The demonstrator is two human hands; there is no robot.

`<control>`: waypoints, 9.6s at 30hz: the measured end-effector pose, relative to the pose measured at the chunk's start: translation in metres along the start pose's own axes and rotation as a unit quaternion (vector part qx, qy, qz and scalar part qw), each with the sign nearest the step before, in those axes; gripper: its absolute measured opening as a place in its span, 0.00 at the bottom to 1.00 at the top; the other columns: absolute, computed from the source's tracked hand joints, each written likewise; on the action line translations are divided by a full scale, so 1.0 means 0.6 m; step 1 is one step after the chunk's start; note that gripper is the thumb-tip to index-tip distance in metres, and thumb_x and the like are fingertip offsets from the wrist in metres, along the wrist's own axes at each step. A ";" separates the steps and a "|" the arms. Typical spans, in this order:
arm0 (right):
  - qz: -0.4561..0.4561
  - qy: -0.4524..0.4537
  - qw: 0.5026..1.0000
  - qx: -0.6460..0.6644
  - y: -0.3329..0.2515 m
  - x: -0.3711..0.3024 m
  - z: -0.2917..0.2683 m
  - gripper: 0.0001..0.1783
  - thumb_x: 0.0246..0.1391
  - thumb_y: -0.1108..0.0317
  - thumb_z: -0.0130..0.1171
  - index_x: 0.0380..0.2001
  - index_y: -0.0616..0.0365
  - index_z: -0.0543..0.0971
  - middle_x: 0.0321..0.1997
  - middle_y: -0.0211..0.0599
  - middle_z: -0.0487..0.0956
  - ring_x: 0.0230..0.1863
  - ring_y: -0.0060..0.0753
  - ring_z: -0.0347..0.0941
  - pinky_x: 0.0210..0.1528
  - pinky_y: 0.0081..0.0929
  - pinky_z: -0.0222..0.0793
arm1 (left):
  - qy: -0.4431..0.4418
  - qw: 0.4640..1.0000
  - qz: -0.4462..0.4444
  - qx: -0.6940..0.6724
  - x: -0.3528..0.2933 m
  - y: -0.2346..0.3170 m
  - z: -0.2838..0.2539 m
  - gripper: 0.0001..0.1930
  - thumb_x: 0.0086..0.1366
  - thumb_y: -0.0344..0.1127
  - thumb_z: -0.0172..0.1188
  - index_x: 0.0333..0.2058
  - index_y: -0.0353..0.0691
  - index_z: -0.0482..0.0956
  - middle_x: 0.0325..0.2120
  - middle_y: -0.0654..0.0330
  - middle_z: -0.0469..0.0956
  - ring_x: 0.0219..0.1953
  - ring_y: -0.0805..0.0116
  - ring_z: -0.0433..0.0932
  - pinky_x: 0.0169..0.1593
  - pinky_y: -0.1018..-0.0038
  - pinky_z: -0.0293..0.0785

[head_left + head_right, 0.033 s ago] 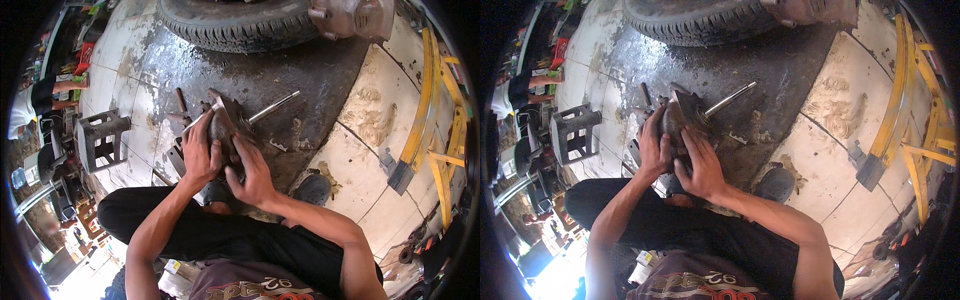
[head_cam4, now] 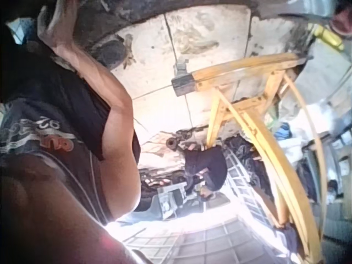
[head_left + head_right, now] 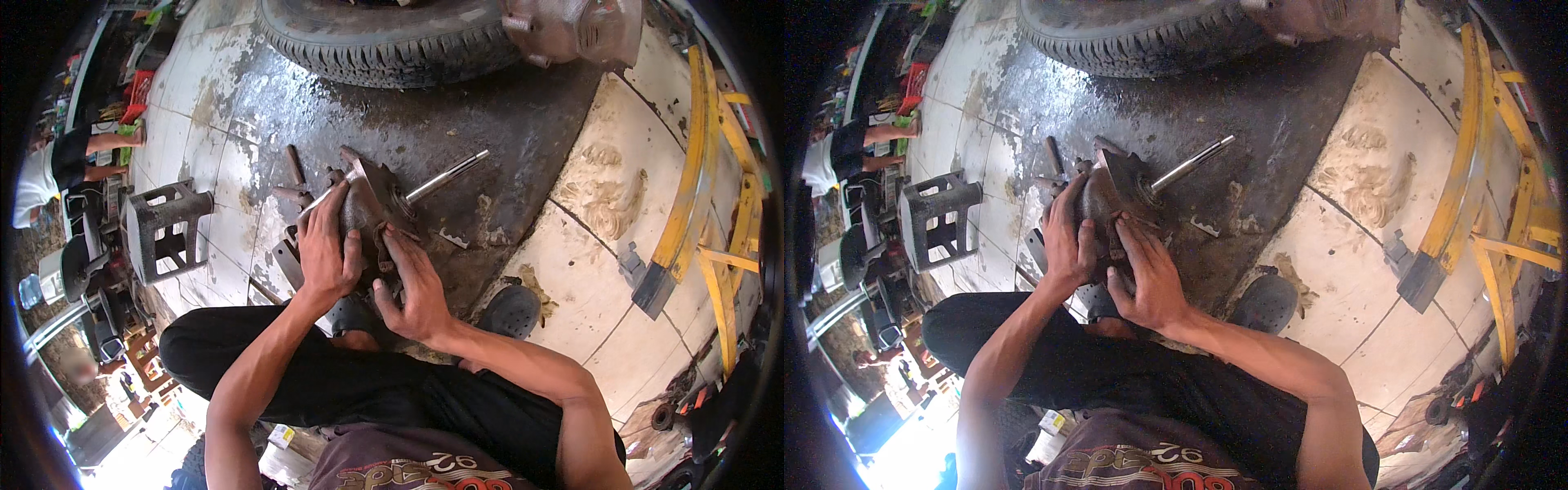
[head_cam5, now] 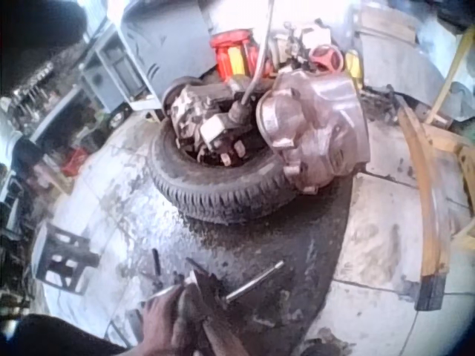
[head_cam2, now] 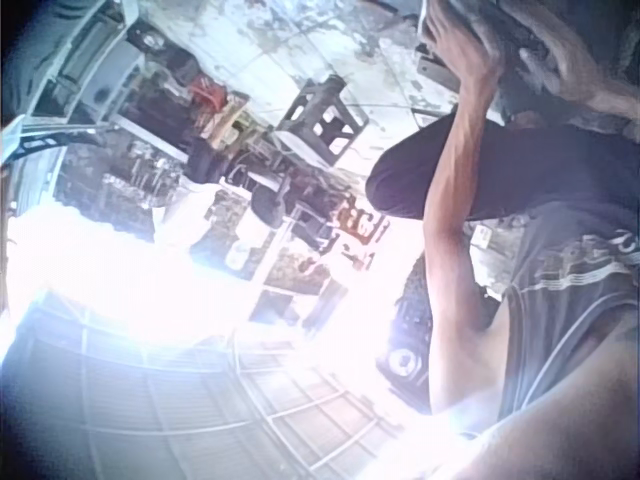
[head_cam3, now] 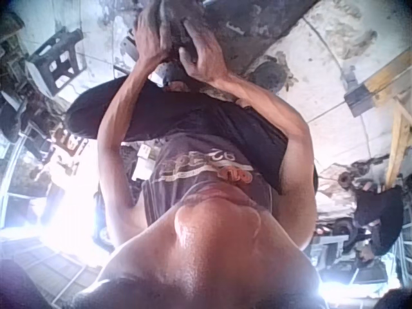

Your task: The person sits on the floor of a workshop and uses a metal rod to manipulate a cylindrical mechanical component. They repeatedly insert the rod into the part and rotate it, likely to clean or adjust internal mechanisms. The person handles the part with both hands, turning it over to access different sides.

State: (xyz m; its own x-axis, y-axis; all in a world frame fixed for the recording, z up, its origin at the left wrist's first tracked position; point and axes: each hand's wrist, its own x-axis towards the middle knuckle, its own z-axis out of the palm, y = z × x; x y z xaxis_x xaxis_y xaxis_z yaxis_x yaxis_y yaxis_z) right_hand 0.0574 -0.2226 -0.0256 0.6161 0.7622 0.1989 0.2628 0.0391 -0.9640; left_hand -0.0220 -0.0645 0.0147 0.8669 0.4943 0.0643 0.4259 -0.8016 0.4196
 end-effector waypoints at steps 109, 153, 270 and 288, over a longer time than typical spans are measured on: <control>0.112 -0.005 0.993 0.045 -0.034 0.086 0.010 0.33 0.64 0.51 0.59 0.64 0.63 0.72 0.67 0.57 0.72 0.69 0.55 0.67 0.67 0.39 0.65 | 0.142 0.930 -0.316 0.126 0.023 0.053 0.065 0.15 0.70 0.46 0.55 0.53 0.57 0.80 0.54 0.67 0.77 0.62 0.62 0.71 0.63 0.42 0.53; 0.309 -0.004 0.951 0.022 -0.039 0.043 0.002 0.41 0.63 0.42 0.55 0.64 0.69 0.70 0.64 0.68 0.71 0.69 0.69 0.63 0.71 0.46 0.60 | 0.159 0.935 -0.301 0.097 0.019 0.049 0.061 0.15 0.74 0.49 0.52 0.48 0.54 0.84 0.48 0.63 0.83 0.56 0.58 0.76 0.64 0.48 0.52; 0.192 -0.052 0.976 -0.086 -0.041 -0.021 0.025 0.42 0.62 0.49 0.58 0.71 0.61 0.62 0.77 0.52 0.59 0.78 0.62 0.46 0.78 0.57 0.37 | 0.162 0.969 -0.174 0.061 0.020 0.026 0.037 0.11 0.70 0.40 0.58 0.43 0.43 0.85 0.41 0.56 0.84 0.44 0.49 0.79 0.53 0.57 0.70; 0.106 0.029 0.980 -0.167 0.017 -0.018 0.048 0.29 0.70 0.62 0.46 0.71 0.57 0.64 0.75 0.44 0.64 0.78 0.62 0.49 0.75 0.68 0.30 | 0.191 0.962 -0.196 0.004 0.022 0.032 0.033 0.10 0.68 0.38 0.62 0.42 0.40 0.87 0.37 0.55 0.85 0.44 0.51 0.80 0.53 0.60 0.70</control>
State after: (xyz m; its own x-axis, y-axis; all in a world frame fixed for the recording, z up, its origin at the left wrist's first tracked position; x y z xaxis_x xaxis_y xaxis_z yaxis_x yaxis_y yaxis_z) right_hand 0.0321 -0.2116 -0.0425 0.7215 0.6922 0.0192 0.3467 -0.3370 -0.8753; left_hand 0.0025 -0.0800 0.0053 0.4817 0.8455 0.2305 0.7043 -0.5300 0.4723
